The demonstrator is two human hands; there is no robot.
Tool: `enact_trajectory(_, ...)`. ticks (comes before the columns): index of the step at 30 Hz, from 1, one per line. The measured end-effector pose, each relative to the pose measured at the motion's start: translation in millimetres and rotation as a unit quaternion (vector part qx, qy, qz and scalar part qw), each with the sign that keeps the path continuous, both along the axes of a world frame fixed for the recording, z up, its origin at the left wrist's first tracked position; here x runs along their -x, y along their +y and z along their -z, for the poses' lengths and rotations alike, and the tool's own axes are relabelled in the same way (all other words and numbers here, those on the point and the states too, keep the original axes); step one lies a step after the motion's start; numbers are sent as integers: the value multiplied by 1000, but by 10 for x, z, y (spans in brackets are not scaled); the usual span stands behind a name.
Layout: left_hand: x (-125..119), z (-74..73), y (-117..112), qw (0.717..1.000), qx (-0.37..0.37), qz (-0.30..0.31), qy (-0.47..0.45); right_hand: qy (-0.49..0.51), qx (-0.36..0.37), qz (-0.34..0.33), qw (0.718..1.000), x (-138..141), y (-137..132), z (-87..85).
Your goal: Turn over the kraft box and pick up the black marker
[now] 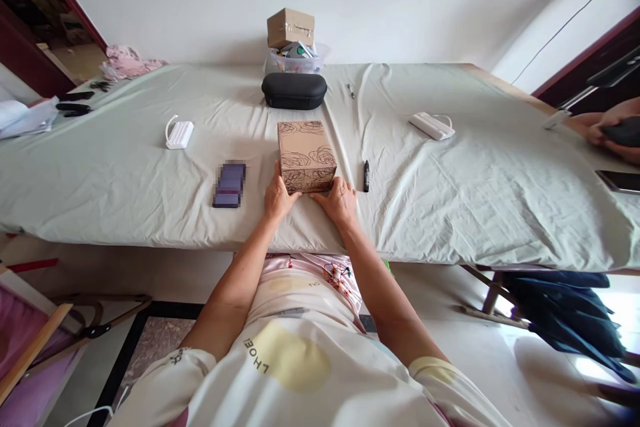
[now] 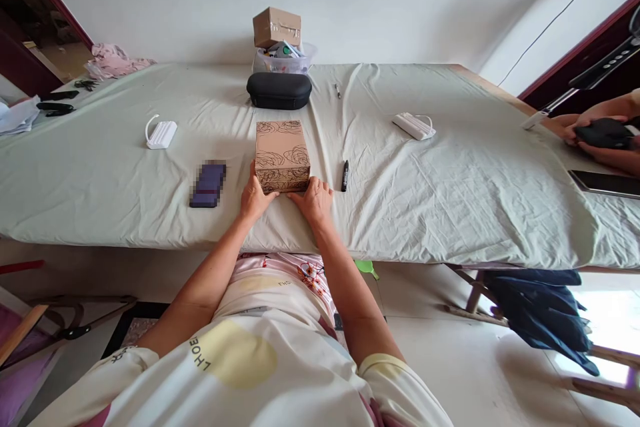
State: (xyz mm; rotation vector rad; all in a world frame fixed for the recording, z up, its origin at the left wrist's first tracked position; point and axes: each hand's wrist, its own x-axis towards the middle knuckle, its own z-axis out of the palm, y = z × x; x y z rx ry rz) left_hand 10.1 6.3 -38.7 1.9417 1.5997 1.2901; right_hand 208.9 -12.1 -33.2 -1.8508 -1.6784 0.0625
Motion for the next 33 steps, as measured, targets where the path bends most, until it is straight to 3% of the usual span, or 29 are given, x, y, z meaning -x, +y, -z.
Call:
enact_trajectory(4,-78,-13,-16,999,0,-44,9,-11,-5,33,999,132,-19,4)
enact_trajectory(10,-67,-28,-18,998,34,-49,-14,-6,28,14,999,57,-12,6)
enact_trajectory(22,41,-59,-70,998,52,-23,-15,-12,11,-12,1000,-20,-28,1)
enact_trajectory(28,57,-136,-111,998,61,-30,18,9,-11,-13,1000,-49,1,51)
enact_trajectory(33,79,-110,-95,999,54,-7,6,32,-30,-26,999,-107,33,108)
